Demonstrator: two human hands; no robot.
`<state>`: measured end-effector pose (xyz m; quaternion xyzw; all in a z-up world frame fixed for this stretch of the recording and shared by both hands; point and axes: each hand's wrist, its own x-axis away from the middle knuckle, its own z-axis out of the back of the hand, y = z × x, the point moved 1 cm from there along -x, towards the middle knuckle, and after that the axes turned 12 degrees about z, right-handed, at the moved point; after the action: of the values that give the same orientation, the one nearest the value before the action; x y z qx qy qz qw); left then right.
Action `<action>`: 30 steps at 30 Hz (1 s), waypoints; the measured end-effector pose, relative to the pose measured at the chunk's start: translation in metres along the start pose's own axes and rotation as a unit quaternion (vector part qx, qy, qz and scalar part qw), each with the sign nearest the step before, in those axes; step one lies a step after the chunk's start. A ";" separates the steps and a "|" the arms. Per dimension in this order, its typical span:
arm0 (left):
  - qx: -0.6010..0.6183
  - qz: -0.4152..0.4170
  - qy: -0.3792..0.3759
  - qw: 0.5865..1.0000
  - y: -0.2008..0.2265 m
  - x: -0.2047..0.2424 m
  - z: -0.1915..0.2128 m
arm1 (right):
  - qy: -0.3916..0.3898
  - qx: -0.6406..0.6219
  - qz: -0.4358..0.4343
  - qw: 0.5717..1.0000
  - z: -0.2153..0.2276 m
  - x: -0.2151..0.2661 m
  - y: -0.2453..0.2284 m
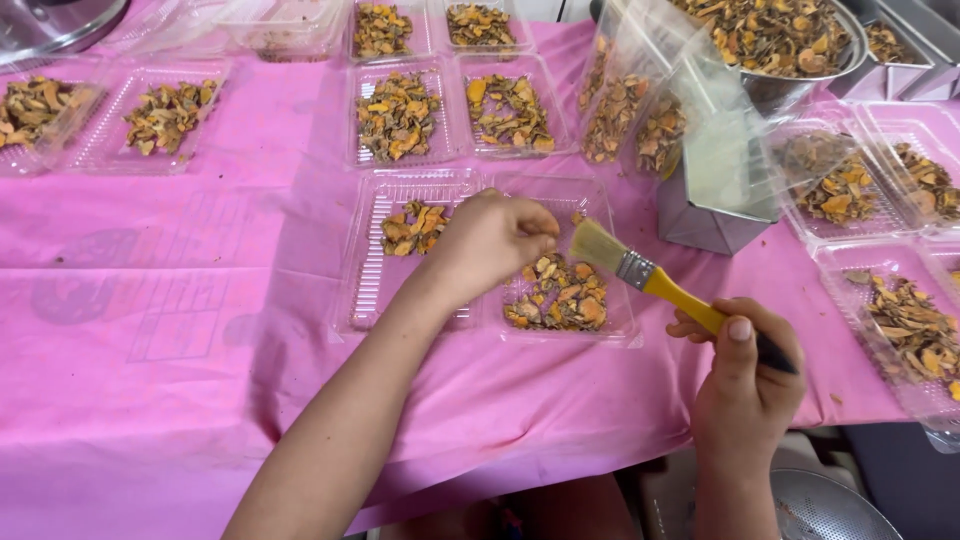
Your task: Sorting and packaging dried herbs into plastic containers using hands and a brush.
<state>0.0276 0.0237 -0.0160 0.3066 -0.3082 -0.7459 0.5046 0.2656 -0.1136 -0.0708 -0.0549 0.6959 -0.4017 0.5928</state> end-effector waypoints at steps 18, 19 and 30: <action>0.422 0.035 0.041 0.905 0.000 0.006 0.012 | -0.064 0.106 0.020 0.992 -0.013 0.012 -0.011; 0.423 0.038 0.042 0.904 -0.002 0.007 0.022 | -0.067 0.106 0.018 0.992 -0.010 0.009 -0.008; -0.353 -0.043 0.104 0.929 -0.008 0.015 0.000 | 0.088 -0.142 -0.071 0.983 0.013 0.004 0.051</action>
<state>0.0185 0.0117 -0.0244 0.1975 0.0423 -0.7914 0.5770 0.2963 -0.0880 -0.1056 -0.1524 0.7893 -0.3436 0.4854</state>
